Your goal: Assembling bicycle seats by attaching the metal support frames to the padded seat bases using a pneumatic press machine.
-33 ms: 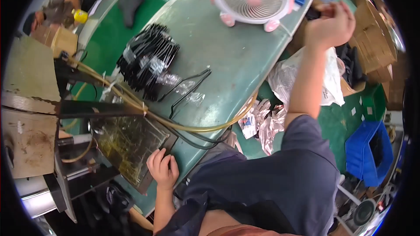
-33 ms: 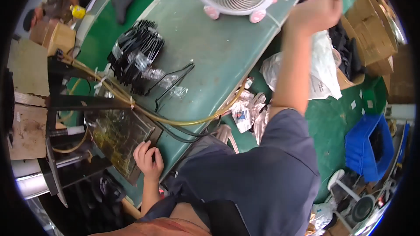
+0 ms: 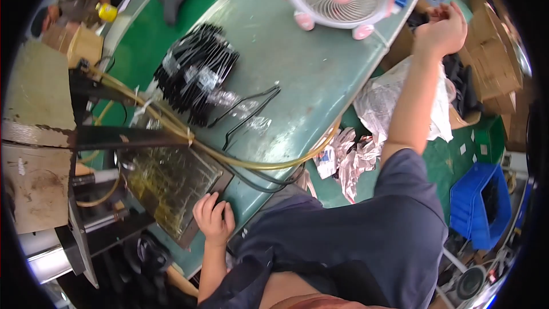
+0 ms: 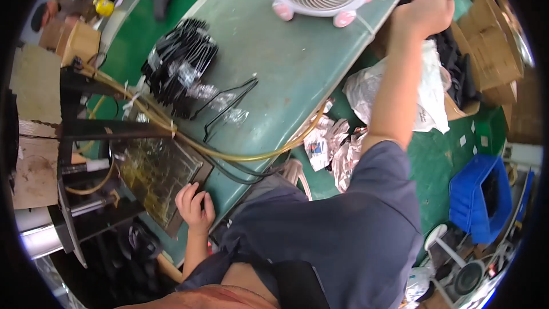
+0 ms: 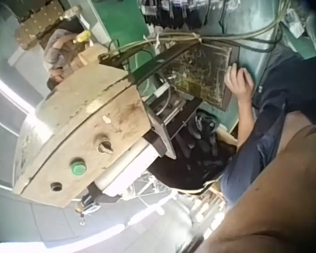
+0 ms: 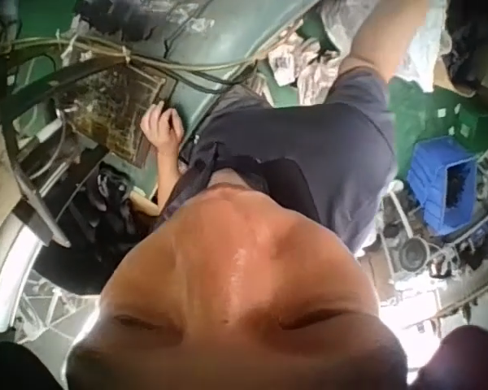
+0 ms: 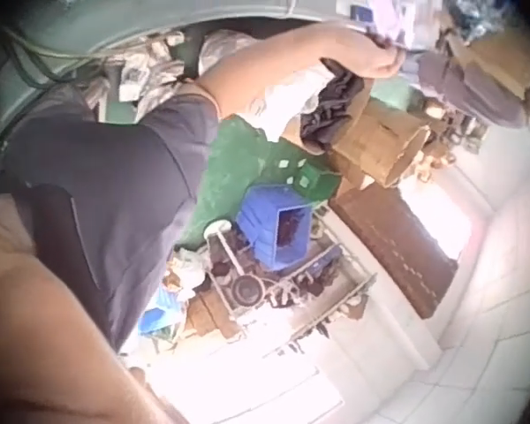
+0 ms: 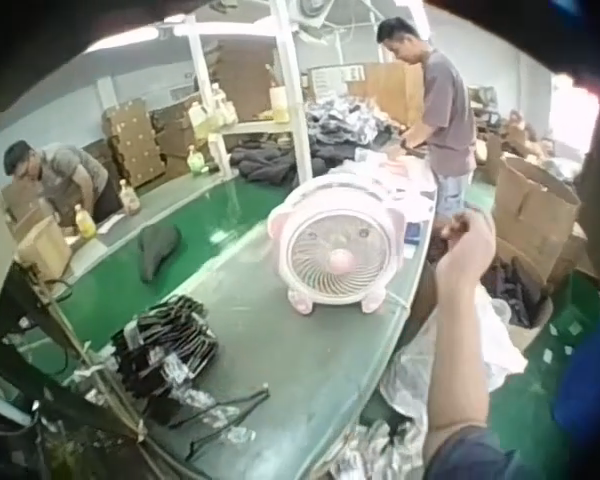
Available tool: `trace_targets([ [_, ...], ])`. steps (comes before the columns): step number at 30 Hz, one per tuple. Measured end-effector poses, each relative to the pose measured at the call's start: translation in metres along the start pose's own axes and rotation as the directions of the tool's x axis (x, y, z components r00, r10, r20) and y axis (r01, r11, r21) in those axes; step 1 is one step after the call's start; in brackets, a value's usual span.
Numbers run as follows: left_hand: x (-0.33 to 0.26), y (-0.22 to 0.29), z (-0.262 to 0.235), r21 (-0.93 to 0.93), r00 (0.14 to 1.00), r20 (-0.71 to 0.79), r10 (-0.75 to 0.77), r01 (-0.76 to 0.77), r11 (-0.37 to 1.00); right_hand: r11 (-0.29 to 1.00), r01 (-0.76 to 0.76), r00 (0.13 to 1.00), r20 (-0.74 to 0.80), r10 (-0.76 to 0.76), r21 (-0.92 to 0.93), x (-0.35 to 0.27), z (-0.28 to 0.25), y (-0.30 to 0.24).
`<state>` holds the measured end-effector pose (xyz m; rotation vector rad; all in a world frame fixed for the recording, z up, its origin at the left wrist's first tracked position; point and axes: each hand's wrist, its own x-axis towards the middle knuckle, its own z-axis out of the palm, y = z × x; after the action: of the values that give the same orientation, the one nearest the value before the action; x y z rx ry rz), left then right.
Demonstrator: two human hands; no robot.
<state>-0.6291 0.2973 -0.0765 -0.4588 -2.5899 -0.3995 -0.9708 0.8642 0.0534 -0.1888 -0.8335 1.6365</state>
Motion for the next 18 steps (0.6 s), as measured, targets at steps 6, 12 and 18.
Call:
trace_targets([
  [6, -0.001, -0.01, 0.014, -0.033, 0.992, 0.125, 0.009, -0.005, 0.999, 0.31, 0.904, 0.284, 0.956, 0.076, -0.293, 0.211, -0.087, 0.24],
  [12, 0.005, -0.003, 0.005, 0.018, 0.983, 0.182, -0.03, 0.027, 0.999, 0.695, 0.604, 0.447, 0.888, 0.11, -0.39, 0.148, -0.068, 0.28],
  [18, 0.004, -0.003, 0.0, 0.013, 0.979, 0.195, -0.055, 0.054, 0.998, 0.876, 0.18, 0.592, 0.761, 0.266, -0.447, 0.104, -0.061, 0.251],
])
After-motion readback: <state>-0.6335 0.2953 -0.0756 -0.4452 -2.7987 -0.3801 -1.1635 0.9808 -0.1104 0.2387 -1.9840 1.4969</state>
